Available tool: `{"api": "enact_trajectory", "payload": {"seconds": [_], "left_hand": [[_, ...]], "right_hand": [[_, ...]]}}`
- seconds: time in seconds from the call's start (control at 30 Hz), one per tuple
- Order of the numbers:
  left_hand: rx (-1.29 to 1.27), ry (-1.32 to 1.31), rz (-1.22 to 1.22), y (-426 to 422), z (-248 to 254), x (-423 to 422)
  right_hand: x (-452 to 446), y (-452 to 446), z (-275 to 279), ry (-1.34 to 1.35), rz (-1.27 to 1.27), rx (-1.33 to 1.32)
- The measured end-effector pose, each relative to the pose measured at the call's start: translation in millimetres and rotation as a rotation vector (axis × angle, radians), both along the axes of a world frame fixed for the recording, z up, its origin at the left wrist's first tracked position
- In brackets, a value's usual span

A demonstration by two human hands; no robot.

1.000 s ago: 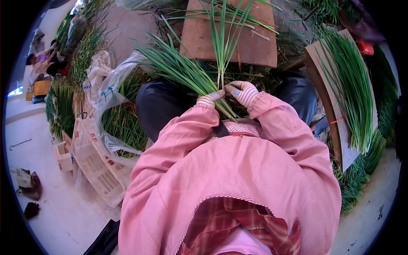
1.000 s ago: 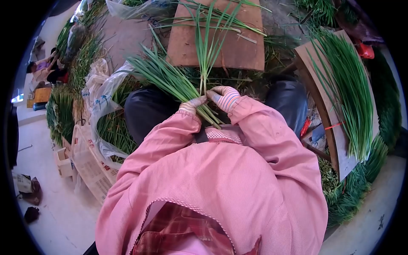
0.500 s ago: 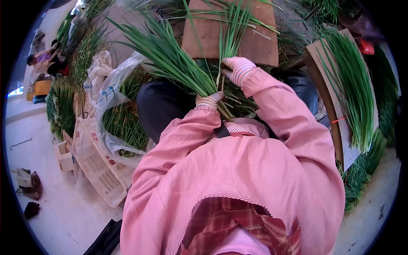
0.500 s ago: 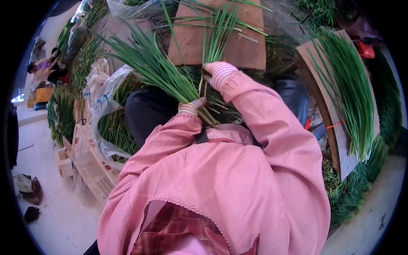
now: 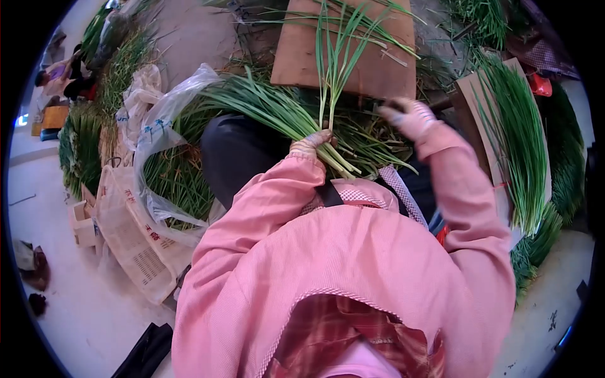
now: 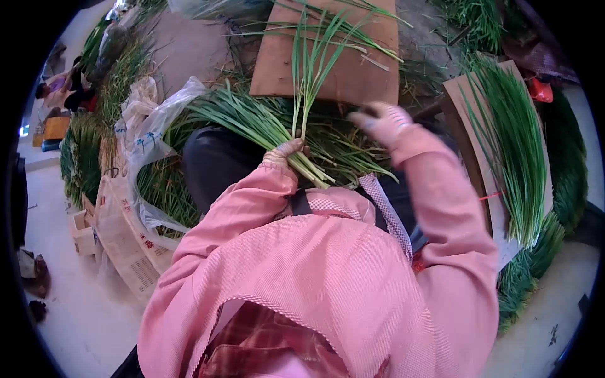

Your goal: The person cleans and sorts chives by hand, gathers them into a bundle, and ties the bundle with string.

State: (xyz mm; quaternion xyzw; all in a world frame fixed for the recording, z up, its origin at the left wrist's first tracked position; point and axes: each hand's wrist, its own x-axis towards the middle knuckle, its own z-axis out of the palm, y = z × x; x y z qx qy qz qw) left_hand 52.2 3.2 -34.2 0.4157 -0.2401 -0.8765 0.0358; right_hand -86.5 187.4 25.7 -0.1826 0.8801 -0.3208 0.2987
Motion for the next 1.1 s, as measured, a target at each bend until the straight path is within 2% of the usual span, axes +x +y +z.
{"api": "enact_trajectory", "payload": {"seconds": [0.03, 0.07, 0.1, 0.13, 0.17, 0.2, 0.23, 0.27, 0.3, 0.33, 0.4, 0.47, 0.53, 0.57, 0.63, 0.67, 0.73, 0.8, 0.87, 0.9, 0.93, 1.03, 1.07, 1.1], "left_hand": [[-0.033, 0.026, -0.033, 3.5, -3.1, 1.2], [-0.032, 0.027, -0.040, 6.6, -2.2, 1.6], [-0.057, -0.038, -0.108, 8.1, -0.1, 1.9], [-0.086, -0.105, -0.174, 7.8, 1.6, 2.0], [-0.057, -0.013, -0.236, 2.7, -18.9, 5.4], [-0.069, -0.013, -0.239, -2.9, -17.2, 4.6], [-0.076, -0.092, -0.285, -8.8, -14.2, 5.0], [-0.081, -0.168, -0.329, -12.3, -11.1, 4.9], [-0.027, -0.080, -0.109, -11.9, -8.4, 9.5], [-0.015, -0.120, -0.061, -16.3, 8.8, 8.1], [-0.028, -0.055, 0.084, -28.3, 0.3, 1.8], [-0.031, -0.008, -0.039, -31.0, 13.6, -4.3], [-0.010, 0.101, -0.046, -28.8, 19.5, -14.3], [-0.052, 0.094, -0.132, -29.6, 20.4, -17.2], [-0.166, -0.096, -0.316, -28.6, 29.0, -19.5], [-0.205, -0.153, -0.398, -27.3, 34.0, -20.9], [-0.261, -0.200, -0.378, -19.4, 36.6, -23.1], [-0.332, -0.088, -0.470, -20.4, 29.8, -22.5], [-0.292, -0.131, -0.438, -17.7, 35.5, -22.9], [-0.345, -0.071, -0.384, -14.2, 37.3, -22.4], [-0.398, -0.012, -0.330, -12.3, 38.2, -21.6], [-0.484, 0.008, -0.224, -16.6, 43.7, -25.8], [-0.547, 0.008, -0.162, -17.8, 48.0, -26.5], [-0.547, 0.052, -0.139, -20.6, 50.2, -26.5]], "right_hand": [[16.1, -16.8, -16.3, -0.139, -0.066, -0.240], [31.4, -37.0, -16.9, -0.440, -0.240, -0.358], [40.3, -53.2, -15.1, -0.488, -0.267, -0.464], [41.4, -66.2, -41.0, -0.565, -0.351, -0.559], [44.4, -75.6, -58.7, -0.447, -0.340, -0.648], [44.5, -81.5, -67.1, -0.326, -0.329, -0.737], [41.4, -80.9, -65.6, -0.288, -0.340, -0.716], [31.4, -73.0, -60.1, -0.392, -0.294, -0.734], [23.6, -60.2, -53.6, -0.534, -0.289, -0.744], [17.0, -47.8, -38.6, -0.675, -0.284, -0.749], [15.7, -27.6, -12.9, -0.851, -0.136, -0.674], [22.4, -20.5, -9.7, -0.874, -0.005, -0.661], [30.1, -19.6, -18.2, -0.824, -0.006, -0.690], [30.5, -19.1, -22.1, -0.833, 0.089, -0.690], [34.3, -20.2, -18.2, -0.824, 0.227, -0.661], [36.3, -21.0, -22.9, -0.827, 0.221, -0.667], [38.8, -23.8, -31.3, -0.836, 0.185, -0.700], [41.8, -24.5, -27.7, -0.827, 0.178, -0.704], [44.6, -29.4, -28.0, -0.719, 0.005, -0.673], [49.1, -34.4, -27.6, -0.693, -0.121, -0.680], [50.4, -37.6, -27.6, -0.693, -0.119, -0.681], [53.5, -48.1, -30.5, -0.795, -0.410, -0.782], [55.1, -52.0, -33.6, -0.785, -0.454, -0.851], [52.4, -54.5, -42.1, -0.652, -0.377, -0.780]]}}
